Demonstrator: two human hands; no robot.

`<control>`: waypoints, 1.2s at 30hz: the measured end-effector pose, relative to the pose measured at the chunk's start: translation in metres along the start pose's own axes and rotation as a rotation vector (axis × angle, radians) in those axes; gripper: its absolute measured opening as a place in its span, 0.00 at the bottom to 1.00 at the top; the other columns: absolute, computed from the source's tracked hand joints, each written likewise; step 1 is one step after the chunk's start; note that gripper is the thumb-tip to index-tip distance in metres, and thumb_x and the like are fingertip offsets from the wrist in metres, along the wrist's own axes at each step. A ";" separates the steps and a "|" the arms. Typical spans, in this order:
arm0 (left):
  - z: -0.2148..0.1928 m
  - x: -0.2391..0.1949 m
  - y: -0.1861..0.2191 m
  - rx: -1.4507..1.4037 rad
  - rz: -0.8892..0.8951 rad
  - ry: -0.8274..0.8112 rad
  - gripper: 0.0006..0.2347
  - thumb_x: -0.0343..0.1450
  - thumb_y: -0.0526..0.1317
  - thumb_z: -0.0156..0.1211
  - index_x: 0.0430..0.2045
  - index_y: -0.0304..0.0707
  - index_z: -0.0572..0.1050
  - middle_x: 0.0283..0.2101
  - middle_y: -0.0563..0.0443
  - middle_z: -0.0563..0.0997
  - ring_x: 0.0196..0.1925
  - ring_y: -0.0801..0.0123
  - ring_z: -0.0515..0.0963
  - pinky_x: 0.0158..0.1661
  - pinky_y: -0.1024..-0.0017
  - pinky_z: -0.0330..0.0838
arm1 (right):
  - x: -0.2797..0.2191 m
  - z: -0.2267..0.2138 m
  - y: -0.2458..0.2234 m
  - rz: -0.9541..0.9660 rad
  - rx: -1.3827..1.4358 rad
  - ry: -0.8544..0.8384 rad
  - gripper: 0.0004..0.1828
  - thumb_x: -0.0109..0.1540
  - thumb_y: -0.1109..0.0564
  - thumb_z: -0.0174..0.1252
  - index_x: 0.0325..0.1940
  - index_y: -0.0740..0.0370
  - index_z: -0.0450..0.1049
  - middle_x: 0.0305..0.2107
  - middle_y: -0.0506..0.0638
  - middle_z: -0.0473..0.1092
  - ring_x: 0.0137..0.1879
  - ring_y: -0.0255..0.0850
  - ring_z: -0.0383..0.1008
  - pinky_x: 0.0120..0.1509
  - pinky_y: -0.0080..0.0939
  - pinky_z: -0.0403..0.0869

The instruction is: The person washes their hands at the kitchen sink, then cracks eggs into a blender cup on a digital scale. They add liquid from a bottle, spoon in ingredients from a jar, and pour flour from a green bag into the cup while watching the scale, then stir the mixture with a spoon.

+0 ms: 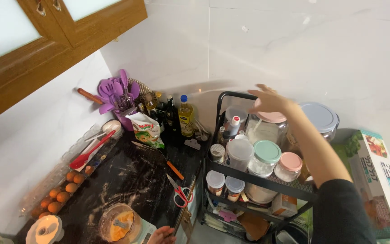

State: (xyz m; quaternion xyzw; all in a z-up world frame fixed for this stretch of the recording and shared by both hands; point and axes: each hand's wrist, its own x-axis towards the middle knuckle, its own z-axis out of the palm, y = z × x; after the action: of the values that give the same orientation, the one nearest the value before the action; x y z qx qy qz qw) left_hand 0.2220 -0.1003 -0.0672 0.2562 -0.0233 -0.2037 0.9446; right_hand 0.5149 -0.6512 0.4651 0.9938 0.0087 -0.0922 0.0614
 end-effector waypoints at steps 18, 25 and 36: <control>0.050 -0.069 0.012 -0.030 -0.133 0.560 0.22 0.67 0.44 0.63 0.54 0.35 0.72 0.53 0.35 0.79 0.50 0.45 0.82 0.52 0.44 0.75 | 0.092 0.035 -0.115 0.310 0.180 0.336 0.66 0.41 0.24 0.75 0.69 0.70 0.65 0.60 0.74 0.63 0.65 0.70 0.64 0.69 0.63 0.66; 0.374 -0.061 0.112 0.935 0.500 0.423 0.30 0.65 0.42 0.71 0.61 0.28 0.68 0.61 0.36 0.74 0.63 0.51 0.74 0.62 0.57 0.67 | -0.078 -0.074 -0.163 -0.368 0.496 0.589 0.69 0.43 0.33 0.77 0.76 0.75 0.56 0.60 0.77 0.60 0.61 0.67 0.68 0.60 0.58 0.73; 0.441 -0.062 0.141 1.610 1.088 0.734 0.43 0.54 0.48 0.81 0.60 0.30 0.62 0.57 0.36 0.75 0.59 0.49 0.76 0.56 0.56 0.73 | -0.263 -0.029 -0.318 -1.089 0.703 0.417 0.53 0.44 0.40 0.74 0.68 0.63 0.68 0.57 0.64 0.68 0.59 0.56 0.73 0.62 0.52 0.74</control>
State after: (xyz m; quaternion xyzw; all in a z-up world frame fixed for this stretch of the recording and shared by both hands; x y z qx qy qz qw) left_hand 0.1524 -0.1743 0.3886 0.8123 0.0240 0.4167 0.4073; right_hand 0.2523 -0.3334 0.5034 0.8054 0.4890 0.0864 -0.3235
